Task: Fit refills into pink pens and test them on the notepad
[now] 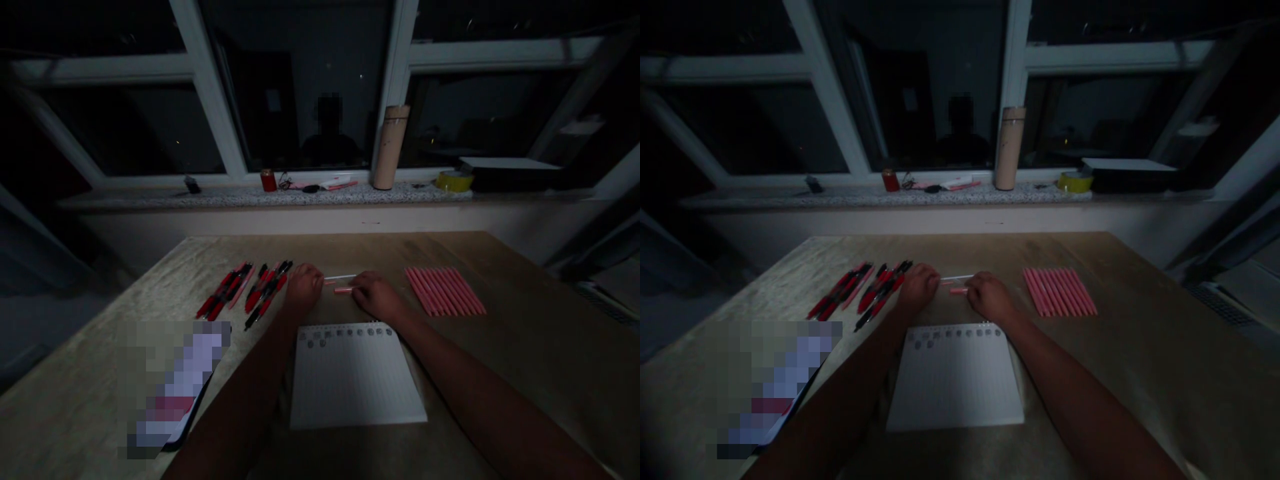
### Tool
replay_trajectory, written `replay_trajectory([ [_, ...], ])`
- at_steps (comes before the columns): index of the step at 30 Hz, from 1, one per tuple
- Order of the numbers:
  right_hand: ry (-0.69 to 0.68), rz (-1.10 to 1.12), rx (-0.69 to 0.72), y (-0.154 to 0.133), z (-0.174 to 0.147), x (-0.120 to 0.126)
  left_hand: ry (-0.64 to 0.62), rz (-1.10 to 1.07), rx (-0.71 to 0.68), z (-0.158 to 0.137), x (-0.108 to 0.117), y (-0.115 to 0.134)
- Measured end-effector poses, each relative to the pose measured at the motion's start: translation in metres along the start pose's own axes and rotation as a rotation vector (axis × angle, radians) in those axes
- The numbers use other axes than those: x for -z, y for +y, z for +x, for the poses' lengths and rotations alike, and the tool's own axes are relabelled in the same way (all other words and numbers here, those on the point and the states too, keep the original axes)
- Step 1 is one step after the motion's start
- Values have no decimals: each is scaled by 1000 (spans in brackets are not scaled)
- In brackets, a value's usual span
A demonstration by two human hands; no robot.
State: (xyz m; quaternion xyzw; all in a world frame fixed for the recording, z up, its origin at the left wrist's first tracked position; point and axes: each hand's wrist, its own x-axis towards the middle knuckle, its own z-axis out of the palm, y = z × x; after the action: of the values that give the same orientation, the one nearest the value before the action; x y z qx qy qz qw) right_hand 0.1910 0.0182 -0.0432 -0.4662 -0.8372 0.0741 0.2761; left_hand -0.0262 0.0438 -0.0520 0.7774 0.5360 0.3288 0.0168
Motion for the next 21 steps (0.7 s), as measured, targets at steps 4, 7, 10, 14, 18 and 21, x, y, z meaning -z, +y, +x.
replay_trajectory([
  [4,153,228,-154,11,1,-8,166,-307,156,0,-2,-12],
  [7,224,443,-264,21,3,-14,249,-564,348,1,-4,-18],
  [10,296,572,-362,27,4,-14,266,-794,494,2,-6,-20],
  [14,362,649,-445,31,5,-11,278,-969,512,3,-7,-21],
  [18,399,726,-525,33,6,-12,262,-1064,527,4,-6,-22],
  [21,407,769,-531,33,6,-13,257,-1101,533,3,-4,-20],
])
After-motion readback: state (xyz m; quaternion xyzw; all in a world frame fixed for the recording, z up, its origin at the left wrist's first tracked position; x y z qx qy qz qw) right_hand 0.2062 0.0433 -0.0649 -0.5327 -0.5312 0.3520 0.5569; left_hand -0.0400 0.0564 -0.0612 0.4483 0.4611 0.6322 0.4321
